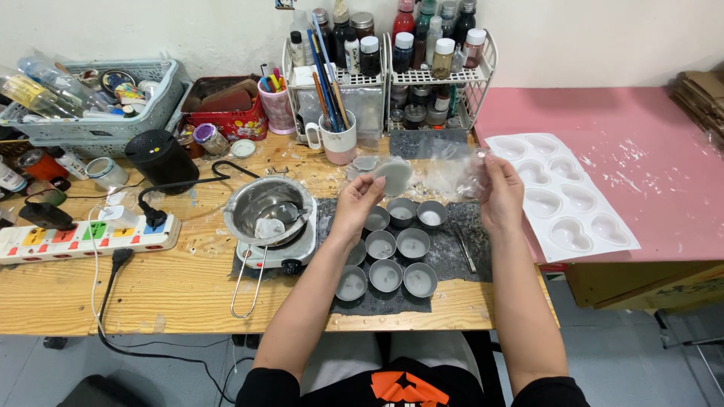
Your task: Preparing wax chunks in small containers and stirring melted wax for candle production.
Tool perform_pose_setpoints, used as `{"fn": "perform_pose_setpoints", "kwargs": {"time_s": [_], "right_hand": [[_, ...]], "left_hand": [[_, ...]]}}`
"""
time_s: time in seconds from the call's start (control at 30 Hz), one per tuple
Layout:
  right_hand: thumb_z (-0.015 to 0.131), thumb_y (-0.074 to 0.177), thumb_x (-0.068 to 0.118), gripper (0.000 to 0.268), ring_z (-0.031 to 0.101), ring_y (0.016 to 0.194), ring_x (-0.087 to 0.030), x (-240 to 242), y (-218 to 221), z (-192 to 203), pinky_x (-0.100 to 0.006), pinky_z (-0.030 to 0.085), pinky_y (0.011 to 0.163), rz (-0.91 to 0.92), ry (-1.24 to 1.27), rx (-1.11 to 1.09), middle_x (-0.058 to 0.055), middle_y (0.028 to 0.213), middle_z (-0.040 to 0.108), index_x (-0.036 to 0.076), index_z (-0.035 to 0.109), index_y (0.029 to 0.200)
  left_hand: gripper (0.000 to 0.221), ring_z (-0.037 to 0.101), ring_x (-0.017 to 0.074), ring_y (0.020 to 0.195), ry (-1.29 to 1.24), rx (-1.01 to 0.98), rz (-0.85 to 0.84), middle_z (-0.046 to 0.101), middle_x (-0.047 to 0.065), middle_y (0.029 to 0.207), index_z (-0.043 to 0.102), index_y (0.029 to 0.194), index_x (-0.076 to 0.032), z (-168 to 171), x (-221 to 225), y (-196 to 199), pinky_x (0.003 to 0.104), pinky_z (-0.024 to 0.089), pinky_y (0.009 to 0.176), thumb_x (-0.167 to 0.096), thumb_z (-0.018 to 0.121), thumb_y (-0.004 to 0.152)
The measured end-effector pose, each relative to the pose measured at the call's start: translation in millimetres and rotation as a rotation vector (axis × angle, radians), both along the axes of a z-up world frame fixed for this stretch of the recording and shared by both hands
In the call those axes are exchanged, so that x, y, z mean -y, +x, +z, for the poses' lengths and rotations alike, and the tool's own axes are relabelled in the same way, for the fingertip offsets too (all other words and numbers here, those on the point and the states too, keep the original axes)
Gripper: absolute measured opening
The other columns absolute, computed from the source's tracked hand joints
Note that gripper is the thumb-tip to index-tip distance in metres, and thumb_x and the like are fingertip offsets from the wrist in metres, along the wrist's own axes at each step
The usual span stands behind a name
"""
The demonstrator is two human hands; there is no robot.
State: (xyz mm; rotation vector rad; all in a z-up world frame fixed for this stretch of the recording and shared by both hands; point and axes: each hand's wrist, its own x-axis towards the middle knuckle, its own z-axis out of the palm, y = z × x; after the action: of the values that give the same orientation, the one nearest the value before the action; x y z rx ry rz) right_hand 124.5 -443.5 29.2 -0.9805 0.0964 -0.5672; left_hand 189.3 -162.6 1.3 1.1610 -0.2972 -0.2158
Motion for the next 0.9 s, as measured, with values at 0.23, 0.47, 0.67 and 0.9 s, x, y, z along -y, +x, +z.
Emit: {"fn": "perform_pose_setpoints", "kwargs": {"time_s": [0.23, 0.47, 0.67, 0.9], "right_hand": [[0.068, 0.104, 0.009, 0.019, 0.076, 0.088, -0.017, 18.1, 10.6, -12.9, -0.029, 0.064, 0.070, -0.195, -0.082, -0.041, -0.012, 0.105, 0.074, 0.004, 0.060, 0.120], [0.067, 0.093, 0.002, 0.052, 0.075, 0.083, -0.022, 9.2, 27.8, -2.3, -0.031, 0.060, 0.060, -0.061, -0.391, -0.231, -0.015, 0.104, 0.074, 0.004, 0.038, 0.136], [0.072, 0.088, -0.004, 0.056, 0.076, 0.086, -0.022, 22.3, 58.2, -9.3, -0.032, 0.064, 0.064, -0.063, -0.875, -0.421, -0.017, 0.105, 0.071, 0.003, 0.040, 0.133], [0.068, 0.099, 0.008, 0.032, 0.073, 0.098, -0.039, 29.8, 60.5, -40.6, -0.048, 0.056, 0.088, -0.247, -1.323, -0.434, -0.024, 0.105, 0.074, 0.004, 0.057, 0.129]], "left_hand": [[0.033, 0.070, 0.0095, 0.089, 0.023, -0.039, -0.036, 0.075, 0.001, 0.102, 0.062, 0.120, -0.008, 31.7, -1.8, -9.9, 0.027, 0.058, 0.074, -0.031, 0.065, 0.097], [0.038, 0.066, 0.0121, 0.082, 0.353, 0.197, -0.075, 0.072, 0.004, 0.096, 0.074, 0.115, -0.012, 13.3, 41.0, 26.3, 0.027, 0.053, 0.071, -0.041, 0.051, 0.109], [0.030, 0.072, 0.0272, 0.095, 0.902, 0.623, 0.017, 0.077, 0.009, 0.108, 0.076, 0.116, -0.017, 37.2, 99.6, 25.6, 0.040, 0.056, 0.080, -0.035, 0.060, 0.098], [0.028, 0.071, 0.0312, 0.103, 1.567, 0.874, -0.188, 0.075, 0.009, 0.112, 0.077, 0.114, -0.025, -35.7, 156.1, 65.8, 0.047, 0.057, 0.086, -0.028, 0.061, 0.091]]}}
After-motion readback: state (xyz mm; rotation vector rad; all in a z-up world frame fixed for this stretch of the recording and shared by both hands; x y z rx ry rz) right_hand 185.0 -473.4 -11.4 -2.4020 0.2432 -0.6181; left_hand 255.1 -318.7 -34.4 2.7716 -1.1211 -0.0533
